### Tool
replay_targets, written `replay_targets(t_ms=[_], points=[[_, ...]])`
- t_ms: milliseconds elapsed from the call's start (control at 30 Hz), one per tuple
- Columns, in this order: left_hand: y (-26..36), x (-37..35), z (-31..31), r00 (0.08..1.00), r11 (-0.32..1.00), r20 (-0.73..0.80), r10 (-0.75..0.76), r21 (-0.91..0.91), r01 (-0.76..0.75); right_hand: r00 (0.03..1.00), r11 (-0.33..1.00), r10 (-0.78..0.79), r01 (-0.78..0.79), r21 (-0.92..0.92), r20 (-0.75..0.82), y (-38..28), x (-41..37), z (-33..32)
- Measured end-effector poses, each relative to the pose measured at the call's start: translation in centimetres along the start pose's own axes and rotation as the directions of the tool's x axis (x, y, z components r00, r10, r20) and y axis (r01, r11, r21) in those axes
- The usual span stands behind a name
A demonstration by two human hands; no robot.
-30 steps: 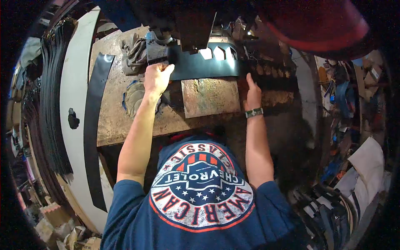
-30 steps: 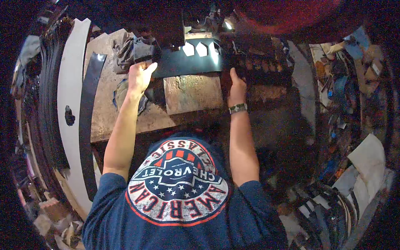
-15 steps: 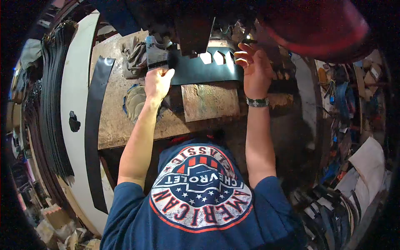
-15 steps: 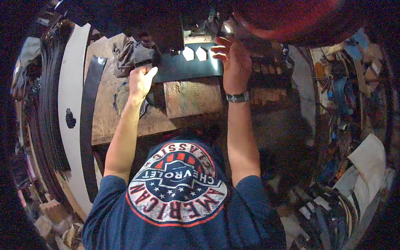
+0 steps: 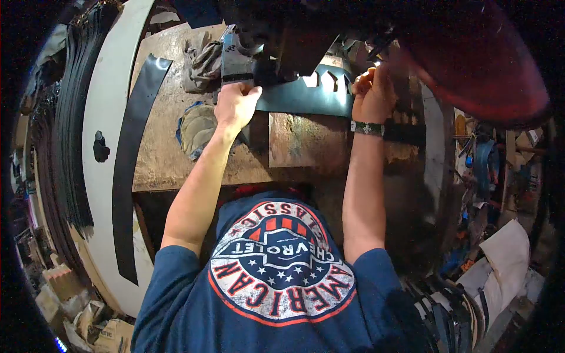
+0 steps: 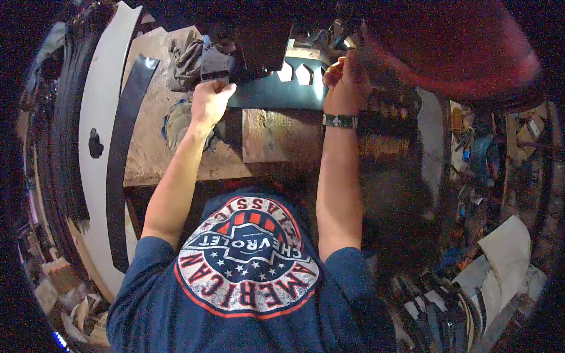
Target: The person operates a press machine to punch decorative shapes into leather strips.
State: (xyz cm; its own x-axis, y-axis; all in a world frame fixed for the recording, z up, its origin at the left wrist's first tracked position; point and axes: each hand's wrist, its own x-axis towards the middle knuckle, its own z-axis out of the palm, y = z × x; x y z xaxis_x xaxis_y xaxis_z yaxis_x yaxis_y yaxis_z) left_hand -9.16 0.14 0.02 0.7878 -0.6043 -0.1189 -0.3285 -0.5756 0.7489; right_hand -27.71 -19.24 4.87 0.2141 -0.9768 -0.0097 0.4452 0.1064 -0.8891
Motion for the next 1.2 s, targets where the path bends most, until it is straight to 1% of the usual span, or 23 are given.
replay_targets(t_ms=[67,100,167,200,233,300,333,367,400,433,467,533,600,733,800,833,867,933,1000,1067,1133,1167,1200], points=[[-0.4,0.1,0.6,0.997,0.994,-0.074,0.036,-0.101,-0.044,0.999,0.998,0.027,-0.029,-0.054,-0.042,-0.6,-0.9,0.1],[-0.4,0.3,0.6,1.000,0.992,-0.029,0.011,-0.122,-0.014,0.998,0.995,0.046,-0.049,-0.083,-0.038,-0.8,-1.6,-0.2],[-0.2,0.2,0.5,0.998,0.998,-0.023,0.057,-0.037,-0.058,0.997,0.986,0.080,-0.082,-0.146,-0.018,-1.7,-2.9,-0.6],[0.1,0.3,0.2,0.997,0.997,-0.027,0.078,0.003,-0.078,0.997,0.957,0.071,-0.060,-0.283,0.028,-2.0,-3.9,-1.1],[0.9,0.2,-0.8,0.998,0.998,0.064,-0.013,0.059,0.010,0.995,0.911,0.068,-0.029,-0.412,0.079,-2.2,-5.3,-1.8],[0.4,-0.6,-1.3,0.989,0.986,0.142,0.031,-0.167,-0.007,0.959,0.899,0.273,-0.225,-0.377,0.077,-2.9,-8.7,-2.6],[1.1,-2.1,-2.1,0.982,0.968,0.178,0.055,-0.252,-0.008,0.916,0.863,0.387,-0.322,-0.389,0.101,-3.4,-10.6,-2.8],[1.1,-3.6,-2.1,0.984,0.906,0.176,0.040,-0.421,0.038,0.860,0.815,0.497,-0.416,-0.403,0.117,-3.7,-12.6,-3.0],[1.5,-5.0,-2.8,0.963,0.887,0.270,-0.007,-0.443,0.131,0.797,0.758,0.584,-0.468,-0.454,0.155,-3.8,-14.3,-3.4],[1.6,-6.6,-3.3,0.950,0.868,0.312,-0.014,-0.469,0.166,0.708,0.662,0.696,-0.566,-0.491,0.120,-3.5,-15.5,-4.2],[1.6,-8.1,-3.6,0.933,0.847,0.359,-0.016,-0.491,0.203,0.671,0.623,0.735,-0.614,-0.485,0.096,-3.3,-16.5,-4.5],[2.1,-10.8,-4.3,0.866,0.791,0.488,-0.111,-0.484,0.374,0.622,0.635,0.767,-0.700,-0.326,0.158,-2.8,-17.5,-5.3],[1.1,-12.8,-3.8,0.845,0.730,0.533,-0.041,-0.562,0.390,0.668,0.687,0.727,-0.705,-0.179,0.158,-2.4,-17.9,-5.0],[1.1,-14.6,-4.2,0.793,0.793,0.609,-0.010,-0.478,0.377,0.722,0.727,0.686,-0.686,-0.039,0.090,-1.5,-18.2,-5.0],[1.1,-14.0,-5.5,0.673,0.913,0.739,0.026,-0.292,0.285,0.774,0.775,0.632,-0.631,-0.032,0.039,-1.3,-18.6,-4.9],[2.2,-13.3,-6.6,0.709,0.965,0.699,-0.099,-0.107,0.240,0.799,0.799,0.601,-0.601,-0.030,0.016,-1.3,-18.6,-4.9],[1.5,-12.9,-6.5,0.909,0.985,0.391,0.145,-0.147,-0.094,0.812,0.812,0.584,-0.583,-0.012,0.027,-1.7,-18.6,-4.9],[2.9,-11.1,-6.5,0.983,0.994,0.158,0.095,-0.058,-0.087,0.830,0.830,0.555,-0.557,0.024,0.055,-2.5,-19.0,-5.1],[3.4,-9.1,-4.2,0.922,0.923,0.025,0.385,-0.026,-0.385,0.815,0.814,0.577,-0.579,0.039,0.054,-2.5,-19.1,-5.8],[3.7,-7.6,-1.2,0.795,0.803,-0.122,0.595,0.118,-0.583,0.813,0.814,0.577,-0.580,0.027,0.075,-2.8,-19.3,-6.3],[4.3,-7.1,0.6,0.792,0.796,-0.148,0.593,0.254,-0.549,0.818,0.823,0.567,-0.569,-0.014,0.099,-3.0,-19.4,-7.0],[4.6,-7.2,1.0,0.804,0.808,-0.143,0.577,0.239,-0.538,0.820,0.827,0.561,-0.561,-0.033,0.115,-3.1,-19.4,-7.3],[4.7,-7.4,1.2,0.816,0.821,-0.140,0.560,0.228,-0.524,0.830,0.831,0.555,-0.551,-0.078,0.057,-2.9,-19.5,-8.1]])
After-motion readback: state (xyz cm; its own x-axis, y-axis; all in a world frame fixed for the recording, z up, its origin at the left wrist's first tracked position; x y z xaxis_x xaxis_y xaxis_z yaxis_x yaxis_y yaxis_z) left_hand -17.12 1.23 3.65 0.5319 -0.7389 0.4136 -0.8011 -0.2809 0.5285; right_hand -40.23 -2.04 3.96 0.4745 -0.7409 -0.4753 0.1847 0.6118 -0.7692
